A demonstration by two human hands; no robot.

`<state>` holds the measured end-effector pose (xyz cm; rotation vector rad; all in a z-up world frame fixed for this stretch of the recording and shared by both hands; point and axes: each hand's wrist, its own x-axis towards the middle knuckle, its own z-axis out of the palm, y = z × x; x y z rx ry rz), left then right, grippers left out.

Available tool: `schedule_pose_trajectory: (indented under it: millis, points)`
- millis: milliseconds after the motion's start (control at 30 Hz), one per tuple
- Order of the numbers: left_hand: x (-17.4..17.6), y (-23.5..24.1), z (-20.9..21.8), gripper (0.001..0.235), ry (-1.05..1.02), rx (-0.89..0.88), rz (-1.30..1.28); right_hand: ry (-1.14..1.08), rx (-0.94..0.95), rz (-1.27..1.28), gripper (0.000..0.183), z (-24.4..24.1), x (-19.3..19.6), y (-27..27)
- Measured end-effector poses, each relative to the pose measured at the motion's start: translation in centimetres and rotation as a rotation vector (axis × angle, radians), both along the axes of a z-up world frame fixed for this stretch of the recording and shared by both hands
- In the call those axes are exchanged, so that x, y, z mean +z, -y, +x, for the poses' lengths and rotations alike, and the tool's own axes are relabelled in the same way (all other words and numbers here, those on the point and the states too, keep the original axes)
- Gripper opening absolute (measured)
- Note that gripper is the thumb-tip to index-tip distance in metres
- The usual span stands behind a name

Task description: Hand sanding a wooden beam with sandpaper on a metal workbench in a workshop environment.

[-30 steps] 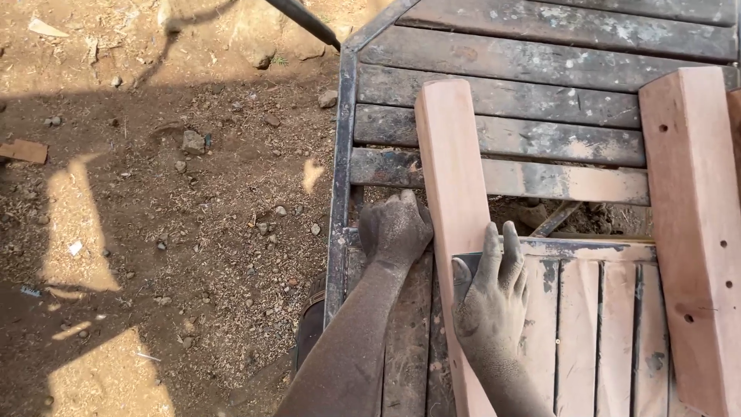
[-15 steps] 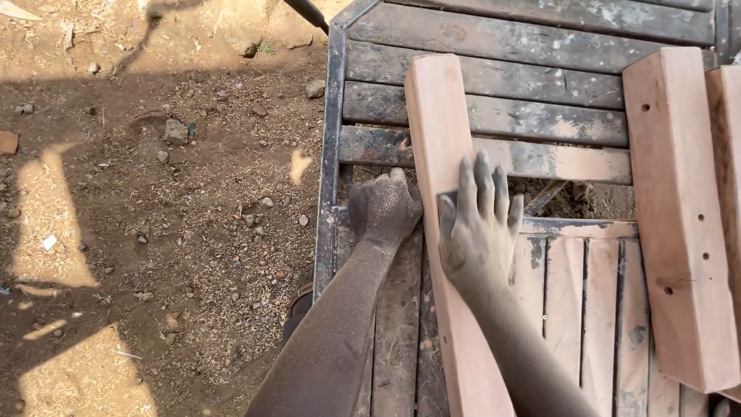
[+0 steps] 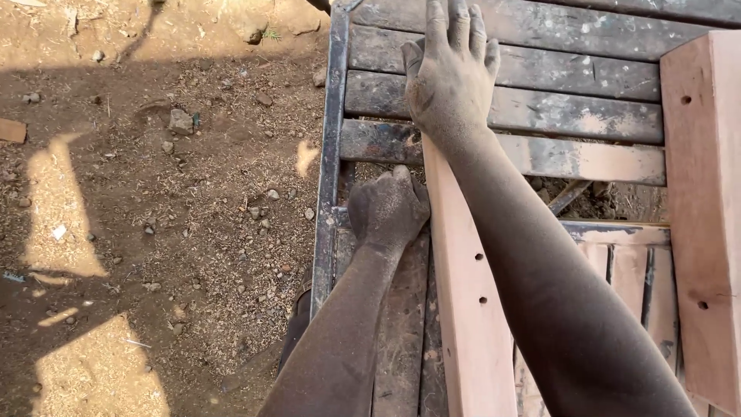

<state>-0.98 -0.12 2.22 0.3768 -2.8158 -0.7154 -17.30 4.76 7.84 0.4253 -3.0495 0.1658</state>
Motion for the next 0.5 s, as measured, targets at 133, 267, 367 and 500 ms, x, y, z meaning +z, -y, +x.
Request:
schedule_pose_trajectory:
  millis: [133,267,367,500]
  points:
    - [0.2,0.0,-0.1,0.024,-0.053,0.002,-0.003,0.058,-0.088,-0.078,0.061,9.2,3.8,-3.8]
    - [-1.6,-0.5,0.3,0.030,0.080,-0.046,0.031,0.091,-0.127,0.039,0.064,18.3,3.9,-7.2]
    - [0.8,0.2,-0.2,0.030,0.115,-0.065,0.020,0.111,-0.090,0.023,0.064,16.5,3.7,-6.4]
    - [0.6,0.1,-0.2,0.037,0.170,-0.051,0.097,0.287,-0.171,-0.075,0.065,5.3,4.7,-1.9]
